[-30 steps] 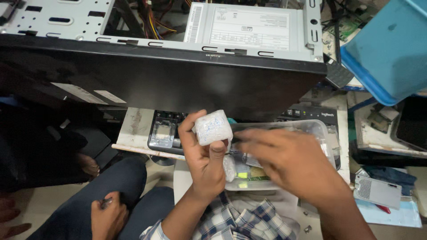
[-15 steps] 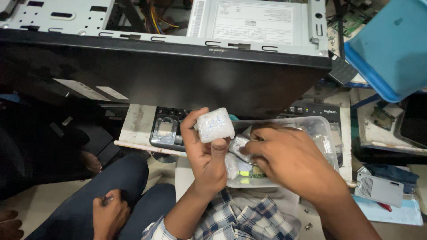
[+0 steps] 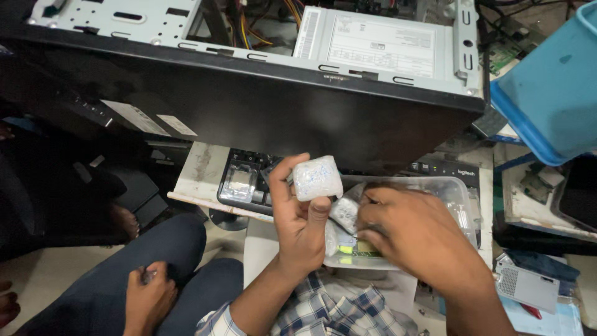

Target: The person unwraps a small electronic component from bubble wrap, inspects it, and places it into a plastic container. They then pick up another wrapped item and begin to unwrap it.

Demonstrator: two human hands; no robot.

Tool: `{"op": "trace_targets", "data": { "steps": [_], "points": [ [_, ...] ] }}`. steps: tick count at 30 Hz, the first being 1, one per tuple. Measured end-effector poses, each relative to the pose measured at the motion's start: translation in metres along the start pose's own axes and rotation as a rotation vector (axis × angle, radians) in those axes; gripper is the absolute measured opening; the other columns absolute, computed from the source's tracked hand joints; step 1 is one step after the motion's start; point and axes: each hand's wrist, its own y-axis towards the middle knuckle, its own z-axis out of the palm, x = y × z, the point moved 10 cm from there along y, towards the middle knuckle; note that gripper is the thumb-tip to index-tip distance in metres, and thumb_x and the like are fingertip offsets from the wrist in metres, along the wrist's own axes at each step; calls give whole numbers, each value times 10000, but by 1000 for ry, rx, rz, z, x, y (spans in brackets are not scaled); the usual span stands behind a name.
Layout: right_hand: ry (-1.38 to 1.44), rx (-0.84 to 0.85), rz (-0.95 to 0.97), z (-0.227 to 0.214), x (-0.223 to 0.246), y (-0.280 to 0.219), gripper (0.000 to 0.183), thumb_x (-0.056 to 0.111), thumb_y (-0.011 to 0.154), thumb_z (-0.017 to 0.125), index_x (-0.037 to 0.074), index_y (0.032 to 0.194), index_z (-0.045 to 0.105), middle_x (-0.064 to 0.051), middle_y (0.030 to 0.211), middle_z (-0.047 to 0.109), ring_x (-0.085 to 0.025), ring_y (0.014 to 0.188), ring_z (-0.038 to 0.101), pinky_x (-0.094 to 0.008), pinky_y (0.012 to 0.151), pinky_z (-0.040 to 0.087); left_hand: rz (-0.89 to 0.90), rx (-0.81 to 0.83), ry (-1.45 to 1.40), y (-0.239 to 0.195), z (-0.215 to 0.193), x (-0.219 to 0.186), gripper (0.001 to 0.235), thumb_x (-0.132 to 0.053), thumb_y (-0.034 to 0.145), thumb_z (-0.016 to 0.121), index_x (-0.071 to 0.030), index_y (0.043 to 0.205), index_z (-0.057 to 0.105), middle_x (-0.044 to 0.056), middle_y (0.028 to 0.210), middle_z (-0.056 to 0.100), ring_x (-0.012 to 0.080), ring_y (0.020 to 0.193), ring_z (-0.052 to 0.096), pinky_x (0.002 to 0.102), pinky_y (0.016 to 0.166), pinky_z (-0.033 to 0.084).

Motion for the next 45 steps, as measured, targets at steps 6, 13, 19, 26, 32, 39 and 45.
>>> {"op": "trace_targets", "data": {
  "steps": [6, 13, 19, 26, 32, 39, 45],
  "points": [
    [-20, 94, -207, 22, 8, -4, 402, 243, 788, 778, 269, 1188, 747, -12, 1139, 643, -252, 1068, 659, -493, 947, 450, -18, 26, 35, -1, 1, 2, 643, -368, 1064, 642, -62, 1515, 300, 89, 1183, 597, 118, 1018, 623, 279, 868, 540],
    [25, -18, -231, 13, -5, -10, 384, 311, 704, 818, 215, 1070, 754, -45, 1239, 651, -322, 1085, 626, -481, 919, 444, -2, 22, 21, -3, 4, 0, 625, -291, 1068, 646, -45, 1519, 292, 102, 1192, 589, 126, 1013, 618, 288, 863, 529],
    [43, 28, -171, 15, -11, -6, 185, 299, 738, 812, 204, 896, 795, -6, 1069, 691, -279, 1000, 653, -448, 899, 456, -24, 37, -42, 0, 6, 2, 650, -284, 1066, 657, -48, 1529, 267, 113, 1155, 614, 121, 989, 619, 277, 852, 523],
    [-31, 96, -101, 25, -18, -1, 211, 341, 742, 830, 194, 886, 783, 10, 1044, 695, -256, 977, 656, -453, 935, 449, -19, 34, -16, -1, 4, 2, 646, -289, 1075, 655, -39, 1533, 275, 107, 1176, 607, 116, 1009, 607, 274, 868, 514],
    [-5, -33, -240, 14, -5, -5, 504, 313, 679, 833, 244, 1170, 743, -5, 1102, 677, -289, 1043, 622, -459, 900, 450, -15, 33, 3, -2, 4, 3, 648, -289, 1078, 651, -33, 1535, 271, 114, 1182, 606, 124, 1026, 615, 278, 893, 514],
    [-21, 108, -132, 26, -13, -2, 425, 260, 689, 827, 212, 1095, 716, -4, 1110, 669, -252, 1066, 639, -455, 931, 434, 8, 39, 49, -4, 3, 4, 657, -317, 1076, 648, -31, 1535, 275, 108, 1181, 614, 118, 1019, 620, 268, 864, 511],
    [-73, -11, -179, 20, -18, -7, 316, 379, 742, 815, 238, 1016, 742, -5, 1156, 682, -271, 1067, 644, -450, 946, 445, -8, 42, 12, -3, 4, 4, 647, -284, 1083, 647, -31, 1543, 269, 116, 1186, 618, 122, 1027, 606, 269, 890, 497]
  ]
}}
